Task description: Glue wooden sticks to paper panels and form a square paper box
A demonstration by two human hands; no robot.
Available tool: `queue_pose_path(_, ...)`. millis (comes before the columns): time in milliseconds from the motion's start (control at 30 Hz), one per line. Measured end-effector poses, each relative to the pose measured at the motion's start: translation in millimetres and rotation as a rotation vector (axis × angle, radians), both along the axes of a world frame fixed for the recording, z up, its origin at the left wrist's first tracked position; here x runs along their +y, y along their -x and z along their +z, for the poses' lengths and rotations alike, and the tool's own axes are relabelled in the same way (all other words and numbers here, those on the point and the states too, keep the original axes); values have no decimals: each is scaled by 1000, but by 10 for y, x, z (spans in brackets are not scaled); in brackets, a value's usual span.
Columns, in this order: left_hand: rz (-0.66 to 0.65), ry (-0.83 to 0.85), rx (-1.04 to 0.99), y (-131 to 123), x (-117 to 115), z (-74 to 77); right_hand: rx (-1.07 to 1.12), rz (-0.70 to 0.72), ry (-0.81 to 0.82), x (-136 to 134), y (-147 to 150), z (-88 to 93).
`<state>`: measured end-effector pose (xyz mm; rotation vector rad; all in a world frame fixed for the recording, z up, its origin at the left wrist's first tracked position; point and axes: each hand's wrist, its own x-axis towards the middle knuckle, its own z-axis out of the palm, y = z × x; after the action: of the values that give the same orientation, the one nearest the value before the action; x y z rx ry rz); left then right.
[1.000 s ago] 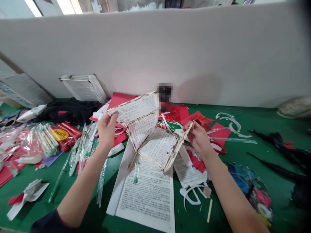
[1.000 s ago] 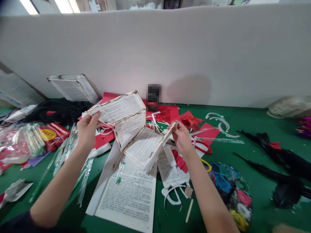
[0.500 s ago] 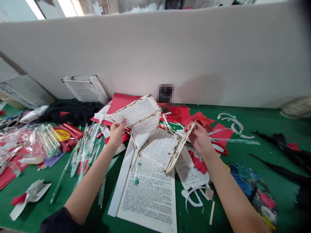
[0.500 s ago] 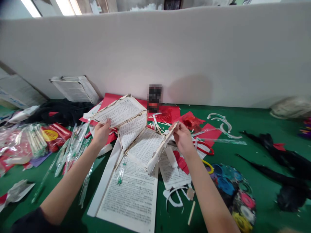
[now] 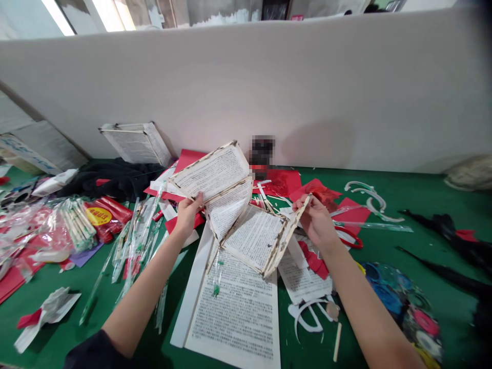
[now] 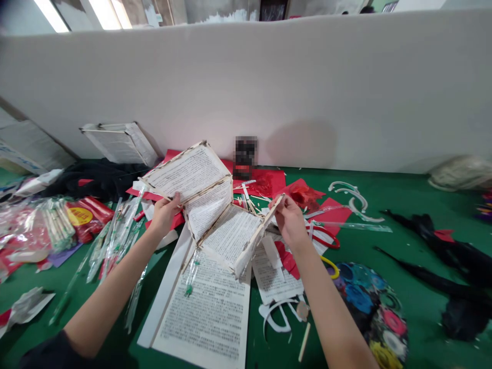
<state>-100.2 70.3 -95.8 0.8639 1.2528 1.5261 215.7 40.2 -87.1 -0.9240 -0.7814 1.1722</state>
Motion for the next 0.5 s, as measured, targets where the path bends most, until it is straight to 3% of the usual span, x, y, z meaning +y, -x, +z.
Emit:
queue_pose_path(167,-2,-55,140,-17,-74,159,12,-48,3,6,35,17)
queue_pose_path(300,97,-139,330,-52,-208,429,23,-80,8,19,76,52)
queue_pose_path(367,174,-278,606,-92,-302,581,23,-91,1,31,114,78)
queue_pose_path(500,148,-603,914,-195,-482,776,11,-78,-10,60,242,118)
